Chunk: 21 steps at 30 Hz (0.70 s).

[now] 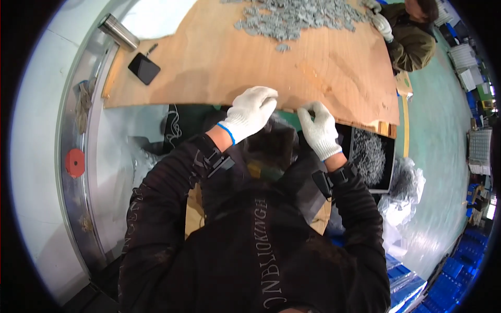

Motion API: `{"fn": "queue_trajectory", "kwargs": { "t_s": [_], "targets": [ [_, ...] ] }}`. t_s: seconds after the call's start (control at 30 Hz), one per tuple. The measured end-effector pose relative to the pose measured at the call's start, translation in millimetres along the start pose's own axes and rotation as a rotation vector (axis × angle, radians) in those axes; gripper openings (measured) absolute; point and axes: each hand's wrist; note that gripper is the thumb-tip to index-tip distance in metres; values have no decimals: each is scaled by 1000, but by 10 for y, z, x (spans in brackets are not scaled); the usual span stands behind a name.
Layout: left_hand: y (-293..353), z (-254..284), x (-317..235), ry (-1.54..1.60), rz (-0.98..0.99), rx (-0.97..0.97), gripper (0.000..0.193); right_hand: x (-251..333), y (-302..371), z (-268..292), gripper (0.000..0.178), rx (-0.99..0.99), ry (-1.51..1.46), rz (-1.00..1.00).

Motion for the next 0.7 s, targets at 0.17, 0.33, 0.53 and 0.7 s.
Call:
{"fn": "queue_trajectory", "kwargs": {
  "t_s": [0.17, 0.33, 0.53, 0.7],
  "targets": [
    [-615, 8, 647, -367, -57, -278, 48, -408, -530, -21, 35, -208, 36, 2],
    [-1477, 179, 1218, -418, 66, -332, 64, -568, -1240, -95, 51, -269, 265, 205],
    [-2553, 229, 1035, -487, 100, -244, 62, -610, -1965, -170, 65, -284, 424, 178],
    [-2820, -77, 873, -579, -181, -97, 59, -583, -2404, -181, 67, -297, 473, 217]
  ]
}}
Point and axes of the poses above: each hand's wrist, its own y-axis away from the middle knuckle, its own z-axis out of the back of the hand, x = y × z, and after that the axes turned 2 degrees about -y, right-handed
